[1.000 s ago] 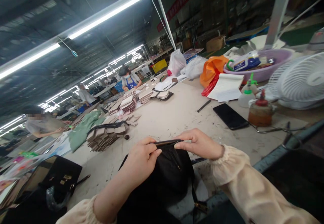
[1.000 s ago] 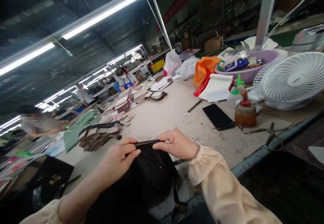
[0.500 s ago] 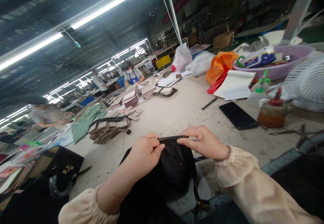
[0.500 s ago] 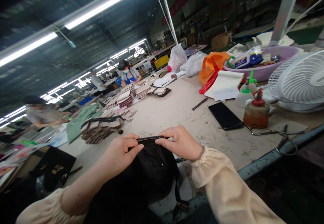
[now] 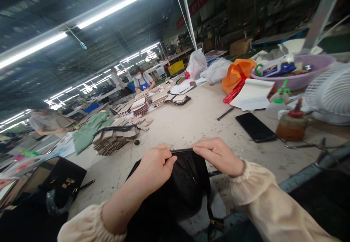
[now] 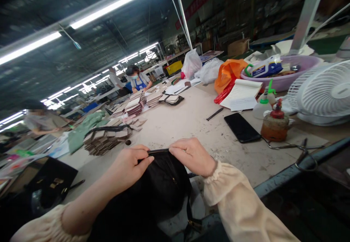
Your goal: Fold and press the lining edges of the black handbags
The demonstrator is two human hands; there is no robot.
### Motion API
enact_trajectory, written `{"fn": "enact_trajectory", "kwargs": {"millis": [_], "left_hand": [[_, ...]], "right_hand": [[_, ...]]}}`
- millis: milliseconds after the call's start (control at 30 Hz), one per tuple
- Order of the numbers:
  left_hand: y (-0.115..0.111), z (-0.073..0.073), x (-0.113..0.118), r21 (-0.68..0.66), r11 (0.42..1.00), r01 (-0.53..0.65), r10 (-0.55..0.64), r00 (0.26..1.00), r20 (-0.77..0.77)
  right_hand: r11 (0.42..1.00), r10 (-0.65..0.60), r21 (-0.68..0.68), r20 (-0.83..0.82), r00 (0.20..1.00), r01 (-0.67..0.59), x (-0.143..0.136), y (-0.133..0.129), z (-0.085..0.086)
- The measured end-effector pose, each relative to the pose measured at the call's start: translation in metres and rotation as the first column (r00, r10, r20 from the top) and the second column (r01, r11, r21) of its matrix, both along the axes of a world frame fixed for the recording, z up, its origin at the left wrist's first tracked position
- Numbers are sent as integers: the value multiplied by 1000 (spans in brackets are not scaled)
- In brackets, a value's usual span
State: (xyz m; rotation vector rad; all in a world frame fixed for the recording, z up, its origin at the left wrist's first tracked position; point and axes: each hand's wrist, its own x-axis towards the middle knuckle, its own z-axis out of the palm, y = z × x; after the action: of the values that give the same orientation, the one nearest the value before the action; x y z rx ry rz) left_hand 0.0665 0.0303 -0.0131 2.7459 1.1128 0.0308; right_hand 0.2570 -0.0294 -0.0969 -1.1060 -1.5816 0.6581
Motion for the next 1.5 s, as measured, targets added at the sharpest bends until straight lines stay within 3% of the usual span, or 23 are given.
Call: {"fn": "enact_trajectory", "kwargs": {"millis": [67,267,500,733,833,967,1067,1200,1300,1400,1500], "left_hand": [[1,0,0,1,1000,4,-4,1000,0],[1,0,-1,5,1000,7,-7,1000,-3],[0,-1,-2,15,1000,1,-1,1000,8],[2,0,0,11,1000,-8,8,1000,6],[2,0,1,15,1000,-8,8,1000,4],[3,0,0,19,1000,-6,6,1000,0],[4,-1,0,26,1000,-4,4,1000,-3],[5,-1,0,22,1000,-11,11,1000,3],[5,-1,0,19,1000,-14,14,1000,-3],[6,-2,-1,29,999,-14,14,1000,-10],[6,-2,-1,35,999,-12,12,1000,-18]], "right_hand": [[998,-55,-6,-16,998,55,-2,1,-2],[974,-210,28,-278,938,226,1,1,-5],[947,-102,311,46,994,83,11,0,-2],[890,-288,433,289,913,143,9,-2,-5],[866,-345,469,314,884,171,4,-2,-6],[873,-351,409,155,923,264,-2,1,-10],[903,-349,226,-108,931,365,0,4,-13],[906,-378,-2,-456,806,423,8,5,-14],[910,-388,16,-315,866,414,13,0,-10],[955,-259,138,-55,964,264,14,-4,-4],[955,-164,265,82,983,137,12,-5,-2]]}}
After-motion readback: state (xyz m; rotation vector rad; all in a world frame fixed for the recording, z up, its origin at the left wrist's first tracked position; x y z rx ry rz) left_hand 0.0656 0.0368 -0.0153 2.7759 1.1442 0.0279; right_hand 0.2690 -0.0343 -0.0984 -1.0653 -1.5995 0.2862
